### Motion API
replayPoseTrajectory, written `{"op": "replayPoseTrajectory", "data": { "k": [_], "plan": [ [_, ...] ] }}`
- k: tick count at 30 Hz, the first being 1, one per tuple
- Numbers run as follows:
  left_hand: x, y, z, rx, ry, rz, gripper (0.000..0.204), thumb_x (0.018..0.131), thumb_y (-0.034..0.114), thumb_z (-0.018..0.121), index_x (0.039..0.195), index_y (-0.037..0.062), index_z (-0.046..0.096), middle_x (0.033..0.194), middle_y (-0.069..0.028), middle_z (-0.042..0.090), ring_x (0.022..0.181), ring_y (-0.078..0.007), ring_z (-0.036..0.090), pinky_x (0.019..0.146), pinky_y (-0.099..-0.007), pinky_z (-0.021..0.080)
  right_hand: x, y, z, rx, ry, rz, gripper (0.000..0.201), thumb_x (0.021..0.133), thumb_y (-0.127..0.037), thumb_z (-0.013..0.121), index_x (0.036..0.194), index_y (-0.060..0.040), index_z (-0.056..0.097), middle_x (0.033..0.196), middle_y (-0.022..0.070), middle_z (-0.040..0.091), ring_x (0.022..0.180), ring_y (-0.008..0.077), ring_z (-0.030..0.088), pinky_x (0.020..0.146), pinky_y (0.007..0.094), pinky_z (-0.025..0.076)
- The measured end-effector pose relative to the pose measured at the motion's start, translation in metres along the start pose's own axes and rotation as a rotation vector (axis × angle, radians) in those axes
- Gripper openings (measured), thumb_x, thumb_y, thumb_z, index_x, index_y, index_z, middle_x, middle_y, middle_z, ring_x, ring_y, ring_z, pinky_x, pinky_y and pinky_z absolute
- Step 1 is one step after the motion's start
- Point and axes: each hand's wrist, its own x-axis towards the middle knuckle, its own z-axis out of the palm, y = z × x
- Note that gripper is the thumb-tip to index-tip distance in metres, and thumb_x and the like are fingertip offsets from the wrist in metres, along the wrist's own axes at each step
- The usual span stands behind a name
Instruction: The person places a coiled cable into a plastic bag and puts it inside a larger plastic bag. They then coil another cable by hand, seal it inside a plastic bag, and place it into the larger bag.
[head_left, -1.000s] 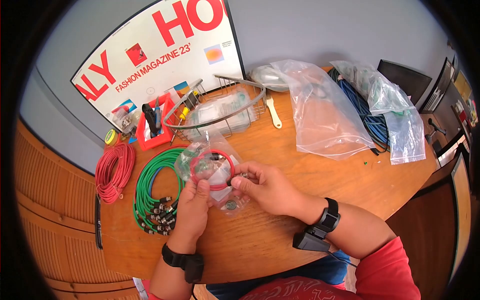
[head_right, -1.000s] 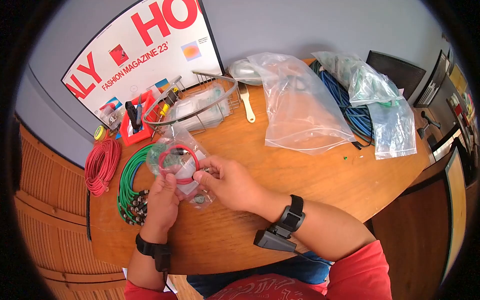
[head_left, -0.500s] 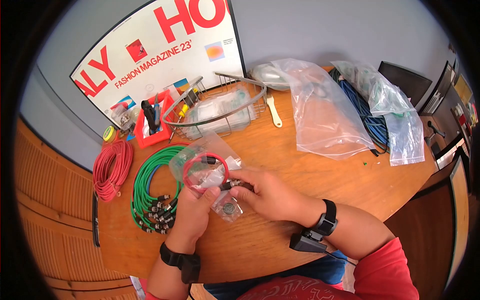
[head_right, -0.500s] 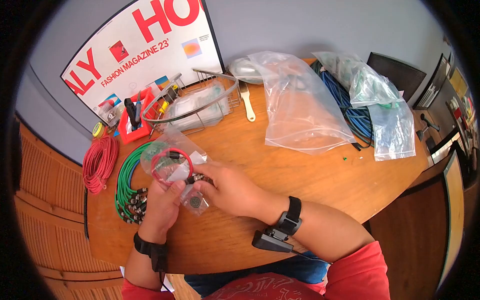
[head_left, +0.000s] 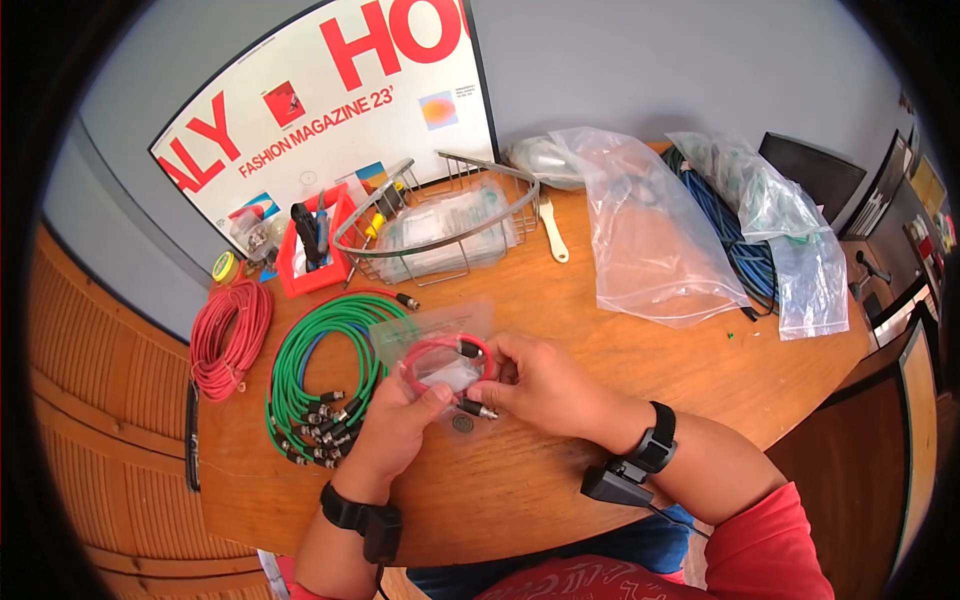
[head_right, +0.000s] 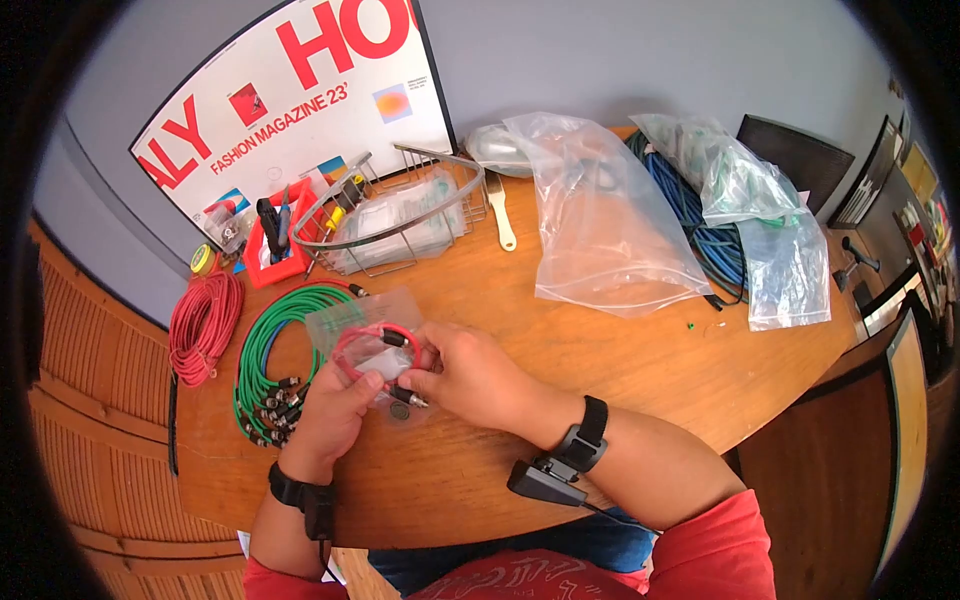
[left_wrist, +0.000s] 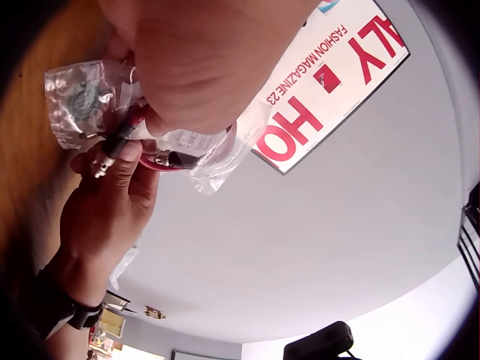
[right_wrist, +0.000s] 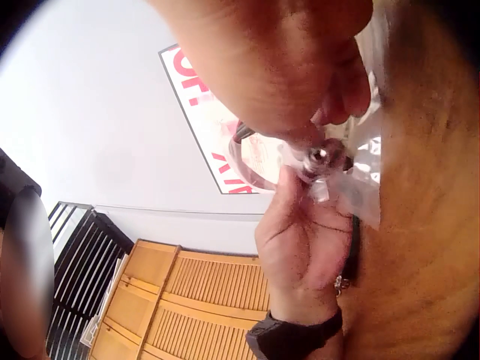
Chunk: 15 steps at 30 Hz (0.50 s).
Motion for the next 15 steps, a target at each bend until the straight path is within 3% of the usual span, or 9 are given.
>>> {"op": "replayPoseTrajectory", "data": {
  "k": [8,10,12,15],
  "plan": [
    [0.0,-0.002,0.002,0.045,0.019,-0.058,0.046,0.095,0.019,0.064,0.135,0.0035,0.048,0.125,-0.0047,0.059,0.114,-0.0153,0.055,0.099,-0.0324,0.045,0.0,-0.003,-0.006,-0.151,-0.035,0.022,0.029,0.078,-0.012,0.075,0.101,0.0,0.062,0.085,0.0202,0.066,0.081,0.0363,0.066,0.071,0.0425,0.052],
    [-0.001,-0.001,0.002,0.072,0.02,-0.068,0.048,0.094,0.02,0.066,0.135,0.0031,0.048,0.125,-0.0047,0.059,0.113,-0.0152,0.056,0.098,-0.0325,0.046,0.0,0.003,-0.004,-0.163,-0.029,0.027,0.029,0.081,-0.014,0.074,0.105,-0.001,0.064,0.082,0.0155,0.066,0.074,0.0273,0.065,0.069,0.0368,0.051],
    [-0.001,0.0,0.001,0.129,-0.059,-0.071,0.055,0.09,0.023,0.072,0.135,0.002,0.048,0.125,-0.0052,0.059,0.111,-0.0145,0.056,0.096,-0.0324,0.047,0.001,0.002,-0.004,-0.151,-0.025,0.053,0.028,0.082,-0.013,0.073,0.105,-0.0009,0.063,0.081,0.0144,0.066,0.073,0.0252,0.064,0.068,0.0361,0.051],
    [-0.001,-0.003,0.007,0.143,-0.044,-0.01,0.055,0.085,0.027,0.077,0.129,0.003,0.054,0.119,-0.0035,0.063,0.107,-0.0139,0.058,0.093,-0.0312,0.047,0.001,0.006,0.0,-0.106,-0.018,0.092,0.026,0.083,-0.013,0.071,0.104,-0.0008,0.063,0.08,0.0117,0.066,0.071,0.0203,0.062,0.067,0.0342,0.051]
  ]
}}
